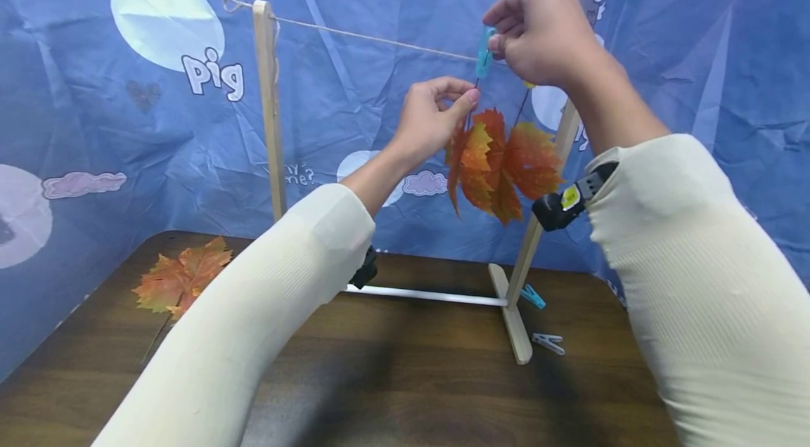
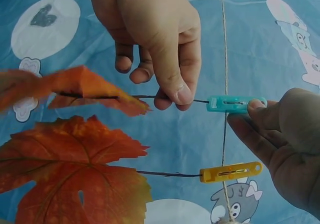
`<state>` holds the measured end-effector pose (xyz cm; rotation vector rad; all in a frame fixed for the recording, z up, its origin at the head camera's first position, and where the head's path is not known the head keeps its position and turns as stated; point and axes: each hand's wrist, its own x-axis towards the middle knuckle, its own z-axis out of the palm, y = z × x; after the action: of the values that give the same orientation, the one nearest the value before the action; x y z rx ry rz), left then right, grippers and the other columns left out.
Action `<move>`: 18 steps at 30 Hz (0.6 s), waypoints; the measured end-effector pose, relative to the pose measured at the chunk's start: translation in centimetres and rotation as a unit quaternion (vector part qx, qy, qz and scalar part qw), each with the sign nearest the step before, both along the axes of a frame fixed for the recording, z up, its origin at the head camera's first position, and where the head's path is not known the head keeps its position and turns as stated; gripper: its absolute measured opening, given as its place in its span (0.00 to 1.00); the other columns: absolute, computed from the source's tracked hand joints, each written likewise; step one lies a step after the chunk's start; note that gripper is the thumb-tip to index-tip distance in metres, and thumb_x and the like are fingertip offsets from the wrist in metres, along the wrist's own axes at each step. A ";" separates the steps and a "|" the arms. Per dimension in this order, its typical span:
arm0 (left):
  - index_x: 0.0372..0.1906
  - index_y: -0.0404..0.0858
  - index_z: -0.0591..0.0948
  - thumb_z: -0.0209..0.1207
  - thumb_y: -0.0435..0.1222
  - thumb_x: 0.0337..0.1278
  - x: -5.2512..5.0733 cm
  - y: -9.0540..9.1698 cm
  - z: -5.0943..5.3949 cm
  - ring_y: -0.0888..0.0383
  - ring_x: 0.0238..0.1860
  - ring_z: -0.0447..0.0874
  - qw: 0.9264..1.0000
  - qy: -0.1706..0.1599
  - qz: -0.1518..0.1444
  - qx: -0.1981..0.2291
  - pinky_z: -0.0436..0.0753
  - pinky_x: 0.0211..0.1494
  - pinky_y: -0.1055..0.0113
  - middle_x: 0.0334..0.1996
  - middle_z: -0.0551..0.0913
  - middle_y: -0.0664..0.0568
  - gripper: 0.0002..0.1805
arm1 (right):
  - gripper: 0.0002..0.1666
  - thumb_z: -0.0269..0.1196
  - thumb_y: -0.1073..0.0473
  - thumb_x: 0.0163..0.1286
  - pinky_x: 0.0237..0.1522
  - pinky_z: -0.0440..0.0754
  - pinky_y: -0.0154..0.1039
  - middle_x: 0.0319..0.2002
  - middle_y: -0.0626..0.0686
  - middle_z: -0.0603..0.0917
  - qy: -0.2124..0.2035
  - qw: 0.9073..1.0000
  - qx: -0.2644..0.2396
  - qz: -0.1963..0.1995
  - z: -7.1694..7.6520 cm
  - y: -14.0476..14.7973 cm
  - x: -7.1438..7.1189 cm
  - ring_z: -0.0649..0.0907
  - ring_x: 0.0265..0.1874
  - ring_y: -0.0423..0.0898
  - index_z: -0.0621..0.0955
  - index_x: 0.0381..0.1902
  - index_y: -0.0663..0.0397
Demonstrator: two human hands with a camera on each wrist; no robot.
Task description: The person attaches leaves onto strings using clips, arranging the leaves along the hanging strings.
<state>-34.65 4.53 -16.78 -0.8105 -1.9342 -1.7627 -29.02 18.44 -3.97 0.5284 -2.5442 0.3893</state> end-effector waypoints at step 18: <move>0.48 0.36 0.87 0.62 0.41 0.71 0.0 0.0 0.0 0.44 0.31 0.83 0.999 0.005 0.002 0.033 0.77 0.30 0.66 0.39 0.89 0.49 0.13 | 0.18 0.58 0.64 0.77 0.54 0.83 0.45 0.53 0.58 0.87 -0.004 1.000 -0.020 -0.014 -0.4 -0.4 -0.3 0.87 0.51 0.50 0.82 0.60 0.62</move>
<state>-34.65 4.57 -16.77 -0.7897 -1.8585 -1.8062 -29.37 18.00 -4.34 0.4776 -2.5425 0.4322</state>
